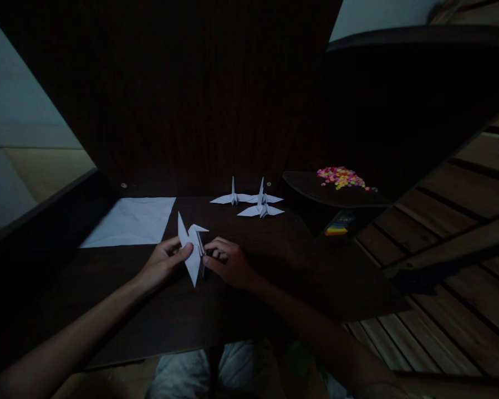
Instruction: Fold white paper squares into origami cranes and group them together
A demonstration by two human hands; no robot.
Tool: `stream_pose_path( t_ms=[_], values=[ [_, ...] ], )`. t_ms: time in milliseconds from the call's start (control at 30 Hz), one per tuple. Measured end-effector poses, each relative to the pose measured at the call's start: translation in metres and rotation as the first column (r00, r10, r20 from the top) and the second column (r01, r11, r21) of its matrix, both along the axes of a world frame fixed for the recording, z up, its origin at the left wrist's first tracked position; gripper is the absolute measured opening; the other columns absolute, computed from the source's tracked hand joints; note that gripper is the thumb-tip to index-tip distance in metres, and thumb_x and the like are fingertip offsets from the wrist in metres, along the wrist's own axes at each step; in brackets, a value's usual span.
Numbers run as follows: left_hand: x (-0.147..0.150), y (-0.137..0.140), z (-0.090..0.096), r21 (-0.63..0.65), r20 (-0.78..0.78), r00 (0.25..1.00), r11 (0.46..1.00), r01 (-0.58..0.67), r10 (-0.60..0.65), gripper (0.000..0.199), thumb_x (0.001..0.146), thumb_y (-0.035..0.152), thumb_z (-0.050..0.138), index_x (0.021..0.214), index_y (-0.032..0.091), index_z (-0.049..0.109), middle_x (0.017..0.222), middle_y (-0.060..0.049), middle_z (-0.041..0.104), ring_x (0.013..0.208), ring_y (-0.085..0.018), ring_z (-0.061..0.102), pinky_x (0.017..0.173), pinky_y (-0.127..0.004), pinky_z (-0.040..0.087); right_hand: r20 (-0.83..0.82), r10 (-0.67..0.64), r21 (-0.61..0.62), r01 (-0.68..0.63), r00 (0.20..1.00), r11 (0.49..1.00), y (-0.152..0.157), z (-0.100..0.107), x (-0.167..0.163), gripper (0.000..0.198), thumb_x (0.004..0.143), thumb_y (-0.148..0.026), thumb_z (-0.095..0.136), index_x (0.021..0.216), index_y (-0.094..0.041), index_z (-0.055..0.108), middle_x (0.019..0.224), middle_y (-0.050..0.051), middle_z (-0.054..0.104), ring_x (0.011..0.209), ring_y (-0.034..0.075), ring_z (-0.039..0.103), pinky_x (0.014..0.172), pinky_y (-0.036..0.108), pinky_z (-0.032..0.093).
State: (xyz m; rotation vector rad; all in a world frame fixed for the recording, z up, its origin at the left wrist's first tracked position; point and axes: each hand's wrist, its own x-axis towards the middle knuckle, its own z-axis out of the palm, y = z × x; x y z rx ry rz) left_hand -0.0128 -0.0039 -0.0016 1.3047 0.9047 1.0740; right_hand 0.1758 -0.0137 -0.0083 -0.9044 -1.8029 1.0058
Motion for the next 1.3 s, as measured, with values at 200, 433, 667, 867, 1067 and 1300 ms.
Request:
stream_pose_path(
  t_ms=[200,433,667,867,1067,1300],
  values=[
    [0.005,-0.001,-0.001,-0.02,0.12,0.992,0.998,0.053,-0.05,0.033,0.076,0.036,0.07,0.1,0.015,0.06,0.09,-0.004,0.067,0.081,-0.016,0.064,0.073,-0.024,0.049,0.073,-0.039,0.19,0.024,0.997,0.981,-0.002,0.004,0.002,0.011,0.082,-0.024,0.06,0.09,-0.018,0.065,0.08,0.002,0.057,0.065,0.011,0.051,0.057,0.023,0.042],
    [0.007,0.003,-0.002,-0.023,0.177,0.981,0.996,-0.083,0.086,0.033,0.07,0.031,0.076,0.087,0.019,0.051,0.087,0.003,0.062,0.072,-0.01,0.062,0.067,-0.021,0.05,0.175,-0.134,0.364,0.063,0.975,0.929,-0.006,0.002,0.0,0.013,0.085,-0.026,0.056,0.091,-0.018,0.064,0.08,0.003,0.059,0.061,0.011,0.051,0.058,0.024,0.043],
    [0.004,0.0,0.005,0.013,-0.017,0.999,0.999,-0.033,0.034,0.028,0.074,0.041,0.069,0.077,0.014,0.065,0.102,-0.006,0.059,0.092,-0.02,0.06,0.077,-0.033,0.055,0.195,-0.277,0.525,0.138,0.941,0.84,-0.001,0.0,0.003,0.014,0.087,-0.021,0.052,0.091,-0.019,0.065,0.083,0.006,0.065,0.077,0.018,0.057,0.074,0.032,0.046],
    [0.002,-0.007,0.009,0.04,-0.074,0.988,0.99,0.139,-0.136,0.028,0.078,0.033,0.066,0.101,0.016,0.062,0.101,-0.008,0.064,0.095,-0.021,0.061,0.082,-0.035,0.052,0.134,-0.346,0.54,0.225,0.928,0.811,0.004,0.002,0.007,0.015,0.087,-0.02,0.051,0.092,-0.02,0.066,0.085,0.006,0.067,0.081,0.019,0.059,0.077,0.034,0.047],
    [0.002,-0.007,0.001,0.238,-0.21,0.974,0.962,0.132,-0.082,0.044,0.073,0.015,0.065,0.115,0.017,0.054,0.112,-0.011,0.061,0.1,-0.021,0.06,0.079,-0.032,0.052,0.15,-0.322,0.547,0.193,0.935,0.814,0.006,0.003,0.007,0.016,0.088,-0.019,0.05,0.092,-0.02,0.066,0.086,0.006,0.068,0.081,0.018,0.06,0.077,0.033,0.048],
    [-0.003,-0.003,0.0,0.508,-0.489,0.857,0.852,0.129,0.162,0.023,0.083,0.017,0.054,0.104,0.018,0.063,0.1,-0.007,0.069,0.093,-0.021,0.063,0.087,-0.034,0.048,0.207,-0.267,0.523,0.124,0.941,0.843,0.006,0.001,0.007,0.018,0.09,-0.02,0.049,0.093,-0.019,0.067,0.088,0.007,0.069,0.083,0.019,0.059,0.078,0.035,0.047]
  ],
)
